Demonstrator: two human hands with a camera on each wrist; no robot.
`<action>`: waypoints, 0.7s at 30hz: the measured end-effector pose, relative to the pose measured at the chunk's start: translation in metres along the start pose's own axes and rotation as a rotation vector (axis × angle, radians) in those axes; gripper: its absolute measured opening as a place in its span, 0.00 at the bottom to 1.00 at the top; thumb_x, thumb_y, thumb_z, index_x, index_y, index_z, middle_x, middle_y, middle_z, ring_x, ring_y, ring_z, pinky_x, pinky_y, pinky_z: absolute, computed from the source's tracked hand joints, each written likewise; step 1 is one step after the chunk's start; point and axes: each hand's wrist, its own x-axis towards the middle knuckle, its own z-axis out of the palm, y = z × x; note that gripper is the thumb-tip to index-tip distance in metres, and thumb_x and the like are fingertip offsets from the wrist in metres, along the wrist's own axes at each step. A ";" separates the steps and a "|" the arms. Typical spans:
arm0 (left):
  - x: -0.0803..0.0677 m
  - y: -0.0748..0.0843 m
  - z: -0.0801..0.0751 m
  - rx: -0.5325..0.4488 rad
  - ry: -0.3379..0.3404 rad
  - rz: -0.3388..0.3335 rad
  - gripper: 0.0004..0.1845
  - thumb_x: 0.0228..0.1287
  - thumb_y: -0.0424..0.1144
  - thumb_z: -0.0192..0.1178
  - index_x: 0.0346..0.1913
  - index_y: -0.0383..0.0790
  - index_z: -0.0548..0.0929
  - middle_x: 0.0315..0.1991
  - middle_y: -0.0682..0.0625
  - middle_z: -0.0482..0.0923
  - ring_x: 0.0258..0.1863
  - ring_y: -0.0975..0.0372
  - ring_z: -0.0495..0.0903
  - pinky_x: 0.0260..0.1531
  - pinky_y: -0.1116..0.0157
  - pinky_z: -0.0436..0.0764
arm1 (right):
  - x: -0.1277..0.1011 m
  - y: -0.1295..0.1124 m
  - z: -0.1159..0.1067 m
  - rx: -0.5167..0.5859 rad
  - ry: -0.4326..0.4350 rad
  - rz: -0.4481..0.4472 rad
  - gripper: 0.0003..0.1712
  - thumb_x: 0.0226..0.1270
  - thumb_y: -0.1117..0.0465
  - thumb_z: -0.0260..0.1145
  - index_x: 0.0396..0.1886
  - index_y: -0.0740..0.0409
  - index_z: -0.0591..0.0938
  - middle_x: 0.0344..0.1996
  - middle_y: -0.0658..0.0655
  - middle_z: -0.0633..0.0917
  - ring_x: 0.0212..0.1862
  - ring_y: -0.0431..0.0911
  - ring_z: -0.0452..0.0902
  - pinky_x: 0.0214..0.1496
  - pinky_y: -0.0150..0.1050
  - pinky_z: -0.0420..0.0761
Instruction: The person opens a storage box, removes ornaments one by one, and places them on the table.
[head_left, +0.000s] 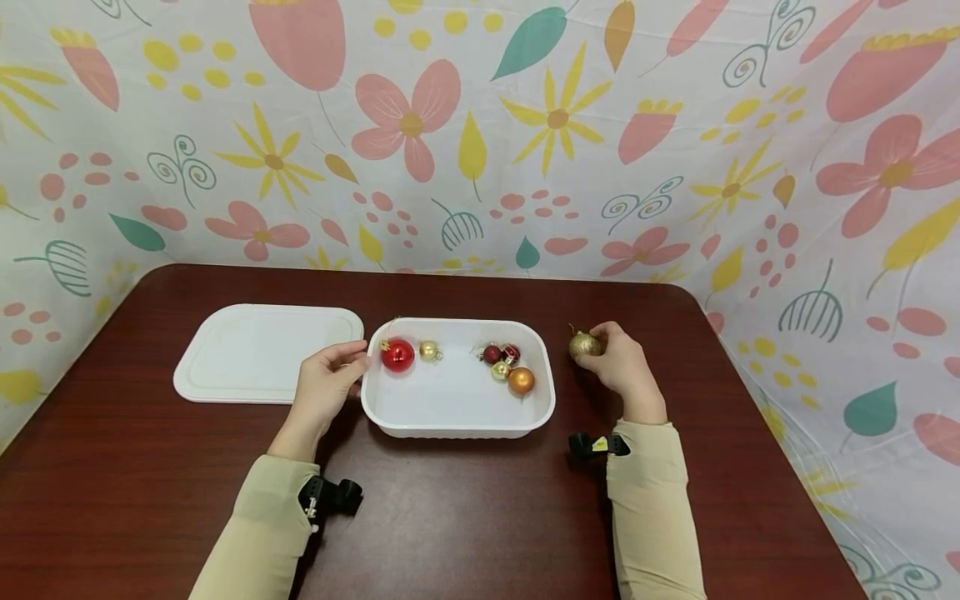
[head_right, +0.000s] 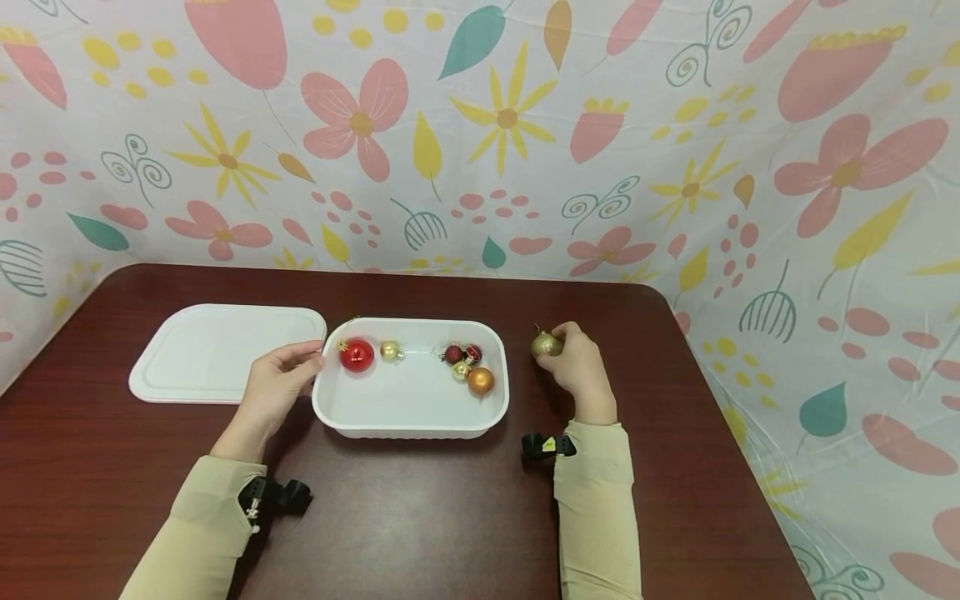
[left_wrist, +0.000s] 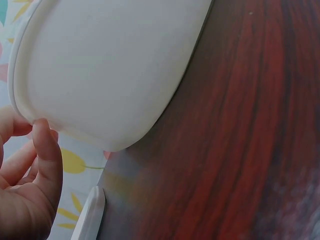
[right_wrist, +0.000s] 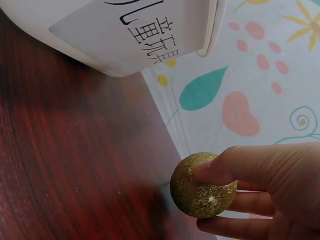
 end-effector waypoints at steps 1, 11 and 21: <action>0.000 -0.001 0.000 -0.003 0.002 -0.003 0.19 0.62 0.31 0.60 0.56 0.28 0.77 0.32 0.59 0.77 0.23 0.70 0.77 0.21 0.73 0.82 | 0.000 0.000 0.000 -0.001 -0.004 0.003 0.30 0.62 0.58 0.66 0.59 0.67 0.67 0.55 0.71 0.74 0.51 0.61 0.72 0.53 0.54 0.75; 0.001 -0.002 0.001 -0.016 -0.002 -0.010 0.19 0.62 0.30 0.59 0.56 0.28 0.77 0.31 0.59 0.77 0.22 0.70 0.77 0.22 0.72 0.82 | 0.001 0.001 0.000 0.002 -0.028 0.023 0.30 0.62 0.58 0.65 0.59 0.66 0.67 0.57 0.71 0.73 0.53 0.61 0.71 0.54 0.55 0.74; 0.002 -0.003 0.000 -0.016 -0.002 -0.013 0.19 0.62 0.30 0.59 0.56 0.29 0.77 0.31 0.59 0.77 0.22 0.70 0.77 0.22 0.72 0.82 | 0.001 0.001 0.000 0.004 -0.030 0.012 0.33 0.61 0.59 0.65 0.62 0.67 0.65 0.59 0.71 0.72 0.57 0.62 0.70 0.57 0.56 0.73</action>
